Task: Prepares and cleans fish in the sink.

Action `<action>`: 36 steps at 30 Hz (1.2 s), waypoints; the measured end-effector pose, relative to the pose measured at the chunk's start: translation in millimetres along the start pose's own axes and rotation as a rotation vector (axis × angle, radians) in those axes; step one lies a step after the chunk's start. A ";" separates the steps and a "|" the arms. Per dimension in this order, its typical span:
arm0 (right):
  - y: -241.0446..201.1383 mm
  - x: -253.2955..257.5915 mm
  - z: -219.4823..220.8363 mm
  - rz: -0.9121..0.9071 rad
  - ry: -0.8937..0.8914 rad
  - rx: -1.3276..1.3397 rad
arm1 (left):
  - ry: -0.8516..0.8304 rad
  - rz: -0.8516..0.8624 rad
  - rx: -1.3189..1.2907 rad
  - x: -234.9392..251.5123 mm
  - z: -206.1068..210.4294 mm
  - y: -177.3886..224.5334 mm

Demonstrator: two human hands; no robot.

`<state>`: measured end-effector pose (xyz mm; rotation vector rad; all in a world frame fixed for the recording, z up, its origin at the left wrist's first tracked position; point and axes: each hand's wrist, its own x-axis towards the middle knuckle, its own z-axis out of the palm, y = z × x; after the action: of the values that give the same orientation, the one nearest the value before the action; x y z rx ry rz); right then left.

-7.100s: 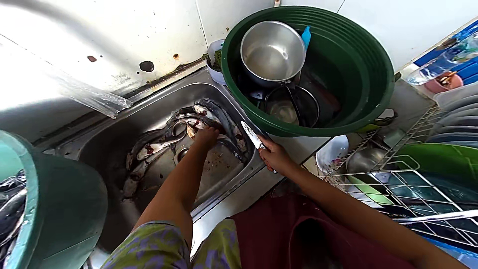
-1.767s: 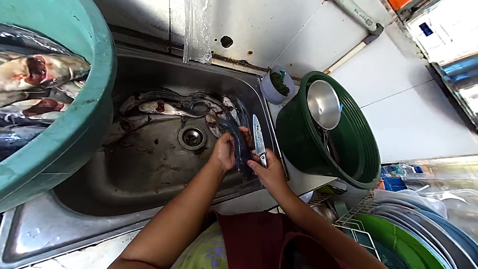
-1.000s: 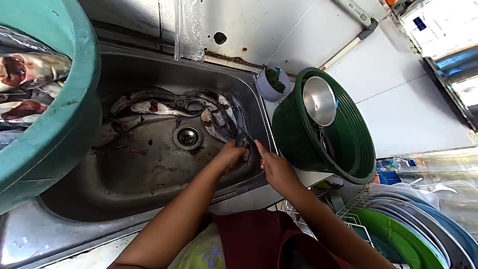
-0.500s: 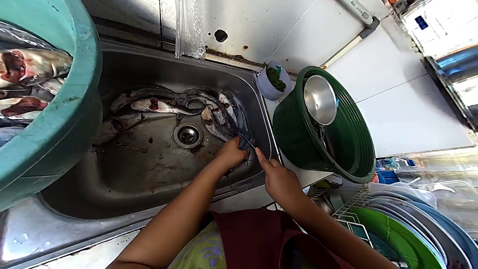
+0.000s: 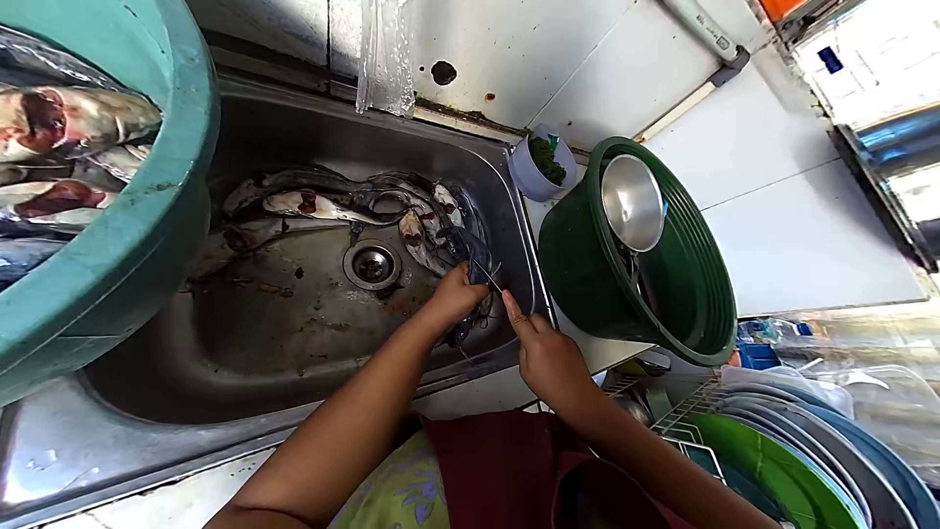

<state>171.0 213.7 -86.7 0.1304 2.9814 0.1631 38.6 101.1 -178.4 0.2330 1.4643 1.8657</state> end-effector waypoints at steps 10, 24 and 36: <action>-10.5 39.4 -11.5 0.048 -0.133 0.084 | 0.018 0.039 0.124 2.6 -1.6 -5.9; -15.4 45.0 -15.4 0.095 -0.224 0.079 | 0.046 0.065 0.219 3.4 -4.1 -9.8; -18.3 45.1 -11.6 0.156 -0.255 0.066 | -0.037 0.054 0.349 2.5 9.7 -14.0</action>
<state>123.4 198.8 -84.1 0.3638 2.7221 0.0603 48.3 111.2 -188.5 0.4748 1.7678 1.6270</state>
